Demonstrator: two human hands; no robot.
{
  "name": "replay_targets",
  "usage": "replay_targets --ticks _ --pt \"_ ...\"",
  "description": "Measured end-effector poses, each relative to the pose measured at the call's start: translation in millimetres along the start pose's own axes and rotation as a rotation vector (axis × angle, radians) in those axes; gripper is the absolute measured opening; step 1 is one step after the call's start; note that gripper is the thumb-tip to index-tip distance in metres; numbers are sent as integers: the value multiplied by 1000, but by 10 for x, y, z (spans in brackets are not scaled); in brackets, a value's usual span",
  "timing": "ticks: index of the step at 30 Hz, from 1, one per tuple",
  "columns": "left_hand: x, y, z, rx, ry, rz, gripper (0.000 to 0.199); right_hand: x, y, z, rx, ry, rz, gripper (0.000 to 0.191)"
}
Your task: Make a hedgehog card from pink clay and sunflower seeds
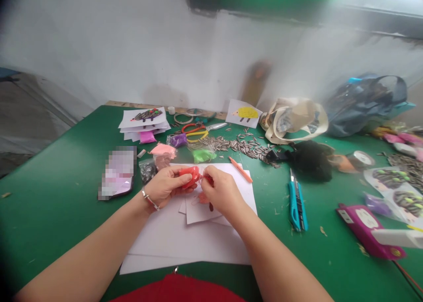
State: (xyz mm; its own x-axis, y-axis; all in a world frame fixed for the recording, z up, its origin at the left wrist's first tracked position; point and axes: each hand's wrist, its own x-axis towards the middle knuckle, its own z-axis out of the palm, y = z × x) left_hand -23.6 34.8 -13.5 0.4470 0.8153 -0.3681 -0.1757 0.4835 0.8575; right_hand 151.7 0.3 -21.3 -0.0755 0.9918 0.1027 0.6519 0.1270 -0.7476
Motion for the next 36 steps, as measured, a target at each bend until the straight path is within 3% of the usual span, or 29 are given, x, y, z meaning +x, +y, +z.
replay_targets --ticks 16,24,30,36 --pt "14 0 -7 5 -7 2 40 -34 -67 -7 167 -95 35 19" --pt "5 13 19 -12 16 10 35 -52 -24 14 311 -137 169 14" --pt "-4 35 20 -11 35 36 38 -33 -40 -8 342 -120 175 16" --pt "39 29 -60 -61 156 36 42 24 -14 -88 422 5 178 16"
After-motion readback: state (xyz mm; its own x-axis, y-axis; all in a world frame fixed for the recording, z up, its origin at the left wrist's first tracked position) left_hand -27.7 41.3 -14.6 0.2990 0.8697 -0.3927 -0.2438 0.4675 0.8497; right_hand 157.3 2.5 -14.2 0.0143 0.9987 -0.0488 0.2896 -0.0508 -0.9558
